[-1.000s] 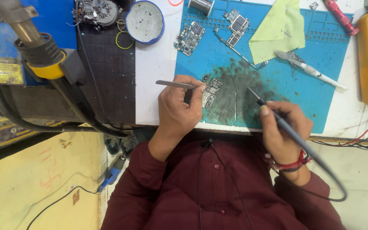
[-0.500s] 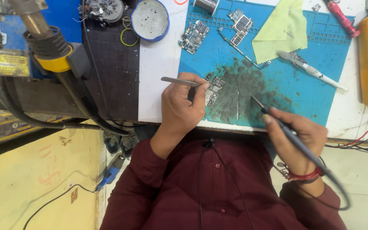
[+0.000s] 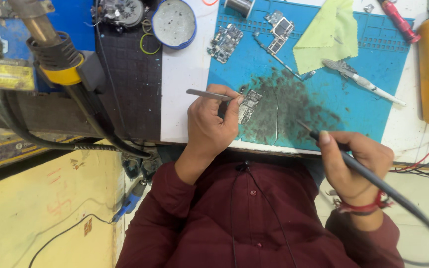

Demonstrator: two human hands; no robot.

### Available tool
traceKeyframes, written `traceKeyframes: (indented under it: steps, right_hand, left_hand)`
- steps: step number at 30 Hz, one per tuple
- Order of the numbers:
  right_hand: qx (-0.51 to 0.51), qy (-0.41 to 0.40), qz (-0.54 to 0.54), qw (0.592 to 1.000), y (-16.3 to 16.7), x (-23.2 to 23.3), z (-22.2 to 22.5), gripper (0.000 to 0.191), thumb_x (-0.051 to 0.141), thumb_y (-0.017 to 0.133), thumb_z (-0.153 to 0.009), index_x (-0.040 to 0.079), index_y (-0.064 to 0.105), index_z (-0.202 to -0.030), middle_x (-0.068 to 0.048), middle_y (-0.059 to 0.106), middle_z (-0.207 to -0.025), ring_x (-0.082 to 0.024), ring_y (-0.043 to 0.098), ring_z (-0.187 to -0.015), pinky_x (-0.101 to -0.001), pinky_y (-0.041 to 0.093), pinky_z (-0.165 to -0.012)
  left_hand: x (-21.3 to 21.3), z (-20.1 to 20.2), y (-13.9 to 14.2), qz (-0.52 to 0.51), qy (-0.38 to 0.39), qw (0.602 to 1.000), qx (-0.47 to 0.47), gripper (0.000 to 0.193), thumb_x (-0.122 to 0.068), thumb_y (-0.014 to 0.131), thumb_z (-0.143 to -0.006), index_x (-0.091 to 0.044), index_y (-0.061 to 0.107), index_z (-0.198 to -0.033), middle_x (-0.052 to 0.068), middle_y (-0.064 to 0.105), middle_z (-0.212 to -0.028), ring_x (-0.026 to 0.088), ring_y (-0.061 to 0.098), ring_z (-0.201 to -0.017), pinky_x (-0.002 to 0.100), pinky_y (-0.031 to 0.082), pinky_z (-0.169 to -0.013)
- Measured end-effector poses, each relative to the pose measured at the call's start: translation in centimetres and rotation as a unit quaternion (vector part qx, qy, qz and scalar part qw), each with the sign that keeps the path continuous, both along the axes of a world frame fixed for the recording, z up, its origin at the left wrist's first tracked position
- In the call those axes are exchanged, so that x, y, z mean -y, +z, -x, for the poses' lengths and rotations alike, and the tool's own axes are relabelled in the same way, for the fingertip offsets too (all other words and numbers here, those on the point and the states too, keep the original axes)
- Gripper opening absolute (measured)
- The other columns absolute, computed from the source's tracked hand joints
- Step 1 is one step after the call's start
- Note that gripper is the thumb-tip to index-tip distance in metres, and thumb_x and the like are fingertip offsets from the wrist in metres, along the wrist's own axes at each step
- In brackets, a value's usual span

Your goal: The person uses a soldering iron and tweezers to reflow solder on a small circuit board. They apply flux from a yellow bottle, then use the soldering iron to heat specific points while holding the board with tweezers. The person also uses a hot air gun to heat the board and places a small component into a blue container.

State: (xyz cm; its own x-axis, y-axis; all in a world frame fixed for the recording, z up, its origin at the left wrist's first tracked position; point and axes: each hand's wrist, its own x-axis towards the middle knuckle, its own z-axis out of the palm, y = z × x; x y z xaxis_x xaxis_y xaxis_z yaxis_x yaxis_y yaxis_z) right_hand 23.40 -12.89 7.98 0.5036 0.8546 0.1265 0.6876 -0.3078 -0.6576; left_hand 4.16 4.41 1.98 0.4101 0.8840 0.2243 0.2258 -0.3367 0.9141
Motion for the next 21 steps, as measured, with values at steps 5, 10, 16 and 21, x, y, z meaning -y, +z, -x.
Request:
traceKeyframes:
  steps: [5,10,16,21]
  right_hand:
    - [-0.105,-0.007,-0.019,0.994,-0.7,-0.2,-0.1,0.012,0.009,0.074,-0.104,0.001,0.071,-0.095,-0.004,0.069,-0.07,-0.007,0.06,-0.056,-0.0207,0.045,-0.054]
    - [-0.144,0.029,-0.114,0.983,-2.9,-1.8,0.8,0.019,0.008,0.081,-0.099,-0.003,0.07,-0.111,-0.008,0.068,-0.092,-0.009,0.06,-0.077,-0.0214,0.045,-0.068]
    - [-0.081,0.064,-0.128,0.986,-4.9,-4.9,1.8,0.015,0.009,0.077,-0.099,-0.003,0.072,-0.107,-0.008,0.07,-0.084,-0.016,0.065,-0.07,-0.0252,0.048,-0.064]
    - [-0.07,0.113,-0.161,0.978,-4.9,-5.9,2.2,0.008,0.007,0.069,-0.1,0.0,0.067,-0.097,-0.011,0.072,-0.09,-0.019,0.066,-0.067,-0.0275,0.049,-0.061]
  left_hand:
    - [0.0,0.0,0.2,-0.009,0.009,1.0,-0.002,0.012,-0.004,0.073,-0.096,-0.005,0.062,-0.101,0.007,0.072,-0.085,0.021,0.072,-0.073,0.031,0.054,-0.065]
    - [-0.1,0.0,0.3,-0.01,0.002,1.0,0.004,0.011,-0.004,0.072,-0.096,-0.006,0.062,-0.101,0.008,0.071,-0.086,0.021,0.072,-0.074,0.031,0.054,-0.067]
    - [0.1,0.0,0.4,0.001,0.004,1.0,-0.003,0.01,-0.005,0.073,-0.096,-0.006,0.063,-0.099,0.007,0.07,-0.083,0.019,0.069,-0.069,0.03,0.052,-0.063]
    - [0.1,0.0,0.4,0.023,0.0,1.0,0.0,0.01,-0.006,0.073,-0.097,-0.006,0.063,-0.099,0.006,0.069,-0.081,0.017,0.069,-0.067,0.03,0.052,-0.062]
